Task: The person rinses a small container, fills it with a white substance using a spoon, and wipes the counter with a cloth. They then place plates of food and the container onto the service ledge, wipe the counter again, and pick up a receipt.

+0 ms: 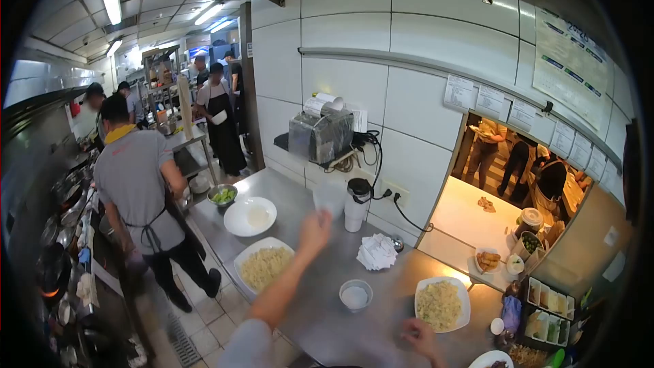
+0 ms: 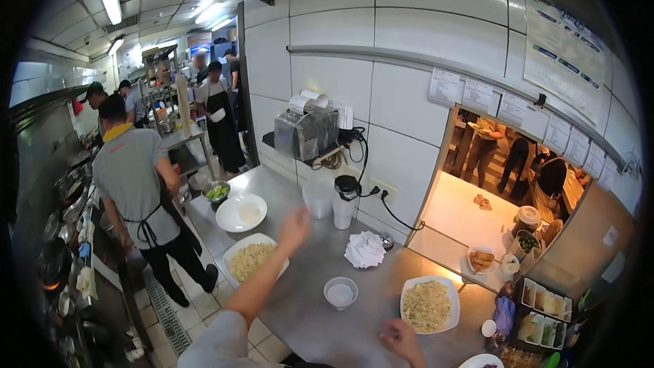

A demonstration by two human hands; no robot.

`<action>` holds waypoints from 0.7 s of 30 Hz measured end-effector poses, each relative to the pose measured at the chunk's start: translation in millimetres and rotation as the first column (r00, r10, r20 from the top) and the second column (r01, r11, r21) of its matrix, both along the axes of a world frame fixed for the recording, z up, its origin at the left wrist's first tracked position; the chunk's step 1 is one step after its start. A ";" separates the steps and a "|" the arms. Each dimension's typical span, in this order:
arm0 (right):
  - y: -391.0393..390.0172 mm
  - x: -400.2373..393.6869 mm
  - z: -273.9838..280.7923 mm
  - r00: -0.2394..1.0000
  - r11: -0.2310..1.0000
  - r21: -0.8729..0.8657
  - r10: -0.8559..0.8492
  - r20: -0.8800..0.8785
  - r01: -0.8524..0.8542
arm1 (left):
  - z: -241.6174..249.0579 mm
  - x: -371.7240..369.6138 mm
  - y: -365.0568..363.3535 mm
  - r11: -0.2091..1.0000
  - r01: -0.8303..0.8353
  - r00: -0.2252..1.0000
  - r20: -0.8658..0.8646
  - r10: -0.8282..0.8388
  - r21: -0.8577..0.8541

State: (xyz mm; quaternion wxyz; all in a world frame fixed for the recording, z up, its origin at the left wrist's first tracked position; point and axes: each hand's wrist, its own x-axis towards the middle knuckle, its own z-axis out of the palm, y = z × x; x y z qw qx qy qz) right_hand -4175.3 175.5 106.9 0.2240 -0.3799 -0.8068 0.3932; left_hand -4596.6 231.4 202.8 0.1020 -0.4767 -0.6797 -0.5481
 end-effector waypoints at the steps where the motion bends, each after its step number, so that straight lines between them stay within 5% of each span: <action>1: 12.3 -16.2 22.4 0.998 0.998 0.009 -0.063 0.031 0.062 | 32.9 -38.4 22.6 0.992 0.035 0.999 0.028 -0.039 0.122; 4: 44.6 -80.8 65.9 0.964 0.986 -0.048 -0.165 -0.207 0.159 | 136.5 -124.4 80.9 0.881 -0.077 0.989 -0.077 0.127 0.466; 6: 80.1 -127.7 69.1 0.950 0.989 -0.113 -0.122 -0.288 0.093 | 178.0 -179.5 129.9 0.786 -0.262 0.864 -0.227 0.450 0.560; 8: 102.1 -184.9 82.4 0.900 0.992 0.110 -0.001 -0.435 0.055 | 173.4 -264.2 211.1 0.836 -0.318 0.757 -0.411 0.507 0.446; 9: 106.3 -210.0 104.0 0.931 0.981 0.183 0.013 -0.364 0.058 | 177.0 -274.6 226.6 0.851 -0.353 0.692 -0.504 0.517 0.389; 10: 112.3 -234.9 128.8 0.957 0.966 0.251 0.023 -0.288 0.053 | 174.7 -283.3 239.6 0.968 -0.119 0.913 -0.359 0.195 0.222; 11: 119.4 -259.4 150.5 0.939 0.959 0.281 0.057 -0.340 0.044 | 189.3 -270.2 221.7 0.982 0.163 0.979 -0.138 -0.149 0.096; 12: 127.0 -282.0 171.4 0.917 0.949 0.313 0.093 -0.389 0.036 | 200.3 -257.3 205.2 0.893 0.449 0.884 0.129 -0.449 0.036; 18: 217.3 -400.2 269.8 0.820 0.910 0.334 -0.013 -0.572 0.247 | 169.8 -186.0 159.4 0.532 0.606 0.595 0.107 -0.797 0.592; 21: 244.1 -426.9 305.5 0.837 0.910 0.348 0.000 -0.548 0.227 | 165.5 -174.8 149.4 0.433 0.646 0.388 0.219 -0.896 0.629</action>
